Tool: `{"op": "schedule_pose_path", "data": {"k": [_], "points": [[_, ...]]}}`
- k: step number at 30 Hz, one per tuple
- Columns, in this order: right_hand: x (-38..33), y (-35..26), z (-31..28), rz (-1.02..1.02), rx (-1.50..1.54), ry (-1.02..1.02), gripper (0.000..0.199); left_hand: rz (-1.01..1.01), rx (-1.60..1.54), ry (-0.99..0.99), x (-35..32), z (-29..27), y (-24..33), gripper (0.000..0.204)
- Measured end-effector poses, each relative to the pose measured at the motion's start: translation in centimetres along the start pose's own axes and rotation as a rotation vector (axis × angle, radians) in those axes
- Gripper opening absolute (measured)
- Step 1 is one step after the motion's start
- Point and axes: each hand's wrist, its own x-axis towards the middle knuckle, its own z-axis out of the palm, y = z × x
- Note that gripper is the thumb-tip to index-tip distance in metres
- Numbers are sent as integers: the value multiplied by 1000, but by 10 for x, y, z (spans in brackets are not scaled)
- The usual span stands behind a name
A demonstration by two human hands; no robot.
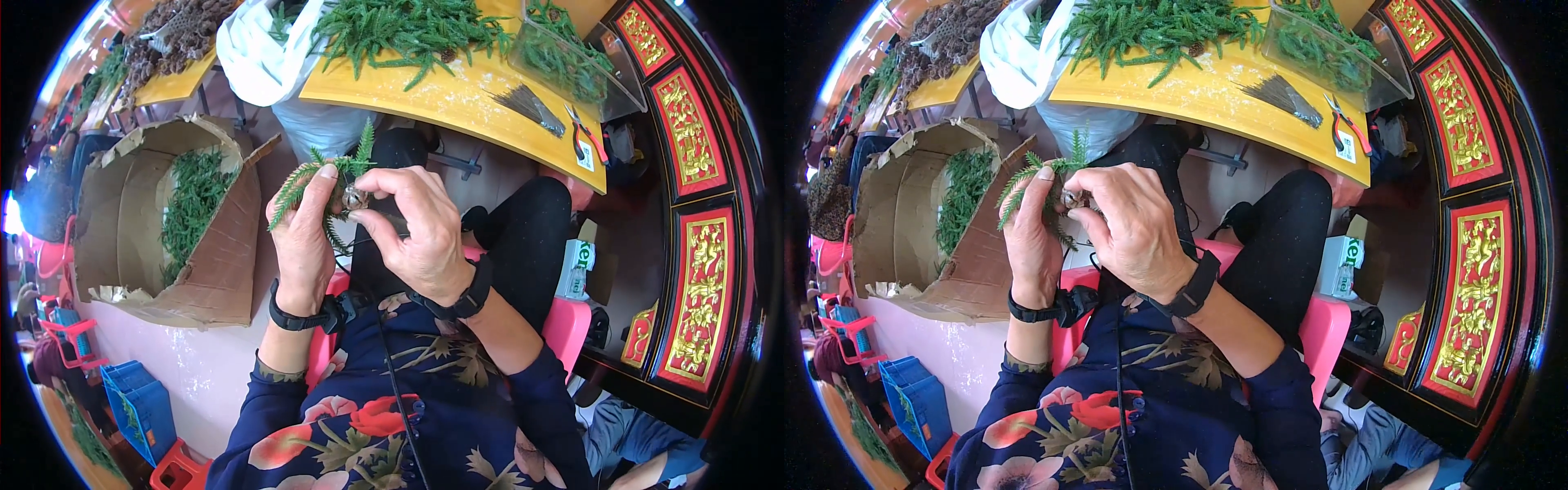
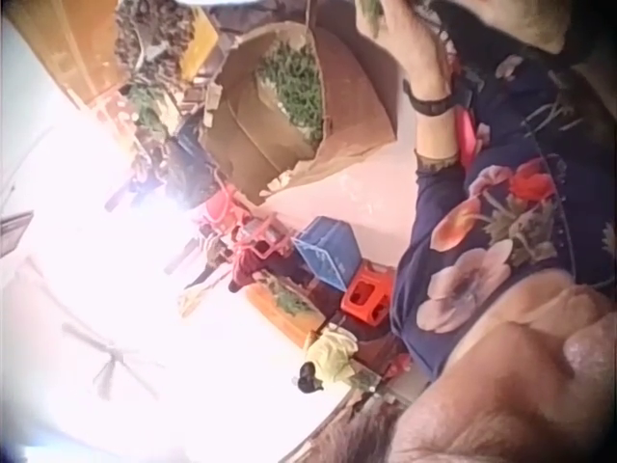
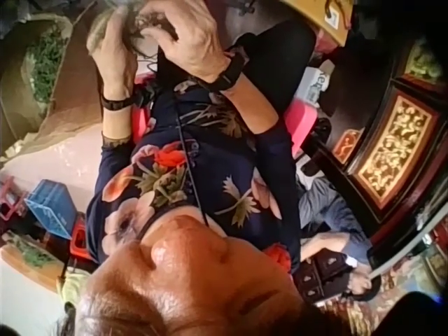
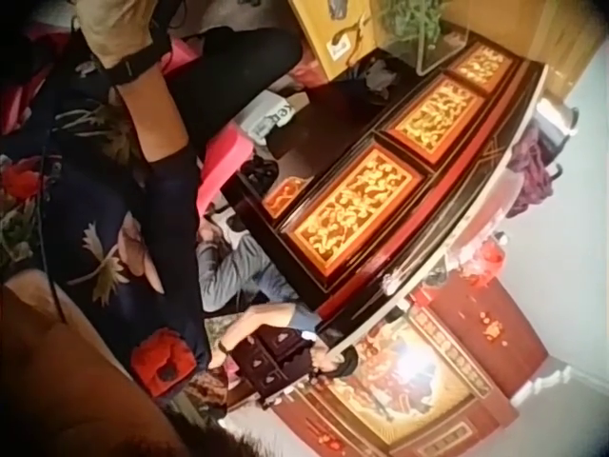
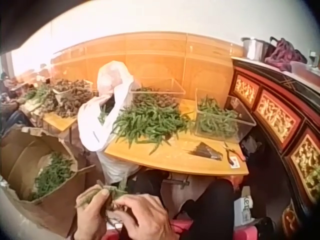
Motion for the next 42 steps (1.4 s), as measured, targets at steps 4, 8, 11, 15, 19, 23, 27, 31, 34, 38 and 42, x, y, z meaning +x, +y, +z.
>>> {"op": "schedule_pose_path", "data": {"k": [4, 8, 11, 15, 19, 23, 27, 31, 34, 38, 42], "points": [[-3, -10, 5, 142, 176, 86, 36, 84, 120, -110, -2, -1, 1, 11], [-2, -11, 2, 217, 230, 123, 31, 162, 112, -161, -3, -1, -3, 12], [0, -10, 0, 209, 210, 123, 26, 275, 169, -203, -2, 0, -6, 12], [-1, -9, -3, 188, 186, 130, 22, 330, 252, -235, -2, -1, -3, 12], [-4, -9, -4, 181, 200, 117, 20, 281, 314, -209, -4, 1, 0, 10], [-1, -12, -13, 218, 218, 23, 19, 257, 339, -187, -7, 0, 0, 10], [13, -14, -39, 295, 245, -117, 17, 240, 325, -218, -8, 0, 3, 9], [31, 2, -53, 370, 205, -269, 15, 272, 416, -309, -10, 1, 7, 9], [34, 9, -54, 488, 284, -492, 15, 287, 473, -360, -11, 3, 10, 9], [30, 14, -46, 662, 577, -468, 14, 273, 483, -390, -11, 1, 10, 9], [23, 12, -42, 647, 534, -393, 11, 213, 473, -389, -9, -2, 6, 10]]}}
